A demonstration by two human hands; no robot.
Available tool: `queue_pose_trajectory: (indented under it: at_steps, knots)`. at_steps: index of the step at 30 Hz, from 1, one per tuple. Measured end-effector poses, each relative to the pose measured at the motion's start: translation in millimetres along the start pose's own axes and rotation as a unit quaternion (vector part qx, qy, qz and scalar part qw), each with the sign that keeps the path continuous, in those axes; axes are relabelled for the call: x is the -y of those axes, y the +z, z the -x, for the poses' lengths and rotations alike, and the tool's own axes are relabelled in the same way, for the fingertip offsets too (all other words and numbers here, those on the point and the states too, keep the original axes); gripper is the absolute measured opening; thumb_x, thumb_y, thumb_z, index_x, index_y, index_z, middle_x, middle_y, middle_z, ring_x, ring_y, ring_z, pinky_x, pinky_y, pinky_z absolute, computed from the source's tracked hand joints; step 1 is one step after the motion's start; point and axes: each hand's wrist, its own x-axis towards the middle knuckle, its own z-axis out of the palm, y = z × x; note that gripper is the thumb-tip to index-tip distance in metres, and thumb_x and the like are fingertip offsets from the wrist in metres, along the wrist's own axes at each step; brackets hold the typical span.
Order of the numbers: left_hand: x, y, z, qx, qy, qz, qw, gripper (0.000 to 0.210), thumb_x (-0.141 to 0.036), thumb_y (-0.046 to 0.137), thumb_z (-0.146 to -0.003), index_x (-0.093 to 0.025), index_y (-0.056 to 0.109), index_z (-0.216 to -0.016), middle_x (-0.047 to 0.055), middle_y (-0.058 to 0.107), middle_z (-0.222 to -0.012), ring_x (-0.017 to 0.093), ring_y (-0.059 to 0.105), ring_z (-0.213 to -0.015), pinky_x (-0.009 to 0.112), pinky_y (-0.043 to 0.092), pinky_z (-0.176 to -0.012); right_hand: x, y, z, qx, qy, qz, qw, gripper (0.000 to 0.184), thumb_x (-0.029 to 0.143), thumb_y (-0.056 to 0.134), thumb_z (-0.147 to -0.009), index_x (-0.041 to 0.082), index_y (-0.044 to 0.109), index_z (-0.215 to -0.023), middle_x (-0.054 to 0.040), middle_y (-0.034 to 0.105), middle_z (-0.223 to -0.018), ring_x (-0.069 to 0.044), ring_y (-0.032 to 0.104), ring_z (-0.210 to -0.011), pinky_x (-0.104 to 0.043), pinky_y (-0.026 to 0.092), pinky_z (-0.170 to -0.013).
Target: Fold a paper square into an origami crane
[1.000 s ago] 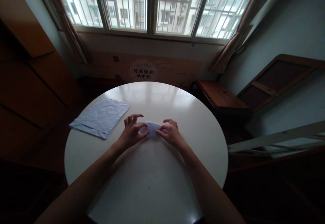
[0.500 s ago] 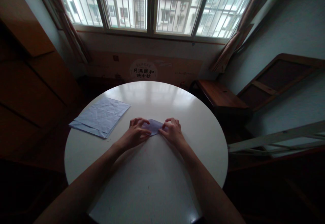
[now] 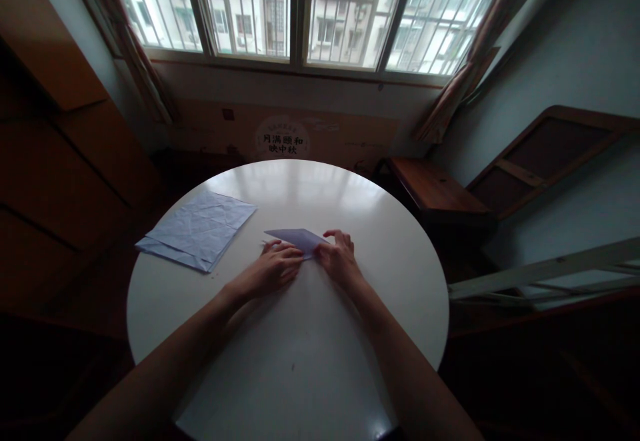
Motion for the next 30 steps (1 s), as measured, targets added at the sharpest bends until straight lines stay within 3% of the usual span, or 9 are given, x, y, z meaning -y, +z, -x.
queue_pose_trajectory:
  at_steps: [6,12,16,26,30]
  knots:
    - [-1,-0.6,1,0.018,-0.007,0.010,1.000,0.037,-0.026,0.055,-0.087,-0.029,0.058,-0.124,0.007,0.061,-0.123,0.024,0.053,-0.115,0.043,0.031,-0.103,-1,-4,-1,0.023,0.011,-0.021,0.999,0.014,0.022,0.066,-0.078,0.032,0.076,-0.081,-0.0061,0.048,-0.121,-0.028,0.035,-0.114,-0.046,0.033,-0.096]
    - [2,-1.8,2,0.034,-0.006,0.017,0.999,0.038,-0.029,0.055,-0.088,-0.029,0.056,-0.126,0.007,0.060,-0.125,0.025,0.050,-0.119,0.043,0.030,-0.101,-13,-14,-1,0.037,0.018,-0.002,0.999,0.033,0.008,0.057,-0.079,0.035,0.076,-0.078,-0.0044,0.052,-0.121,-0.027,0.034,-0.116,-0.047,0.032,-0.096]
    - [3,-2.8,2,0.045,-0.006,0.020,0.999,0.037,-0.030,0.055,-0.088,-0.029,0.056,-0.126,0.007,0.059,-0.127,0.025,0.047,-0.122,0.044,0.028,-0.102,-19,-19,-2,0.037,0.022,0.011,0.999,0.035,0.006,0.056,-0.078,0.034,0.076,-0.076,-0.0045,0.055,-0.120,-0.029,0.035,-0.115,-0.048,0.032,-0.095]
    - [3,-4.6,3,0.053,-0.010,0.018,0.998,0.033,-0.029,0.053,-0.089,-0.029,0.059,-0.122,0.006,0.059,-0.127,0.025,0.047,-0.124,0.044,0.027,-0.103,-24,-27,-2,0.031,0.075,0.020,0.996,0.024,0.012,0.061,-0.076,0.029,0.077,-0.068,-0.0073,0.059,-0.114,-0.032,0.040,-0.110,-0.048,0.036,-0.090]
    - [1,-6.8,2,0.050,-0.011,0.015,0.999,0.033,-0.027,0.047,-0.092,-0.030,0.057,-0.124,0.006,0.060,-0.125,0.023,0.049,-0.121,0.040,0.029,-0.101,-34,-20,-7,0.008,0.064,-0.042,0.997,0.034,0.003,0.052,-0.072,0.026,0.076,-0.066,-0.0068,0.063,-0.103,-0.025,0.049,-0.103,-0.042,0.039,-0.093]
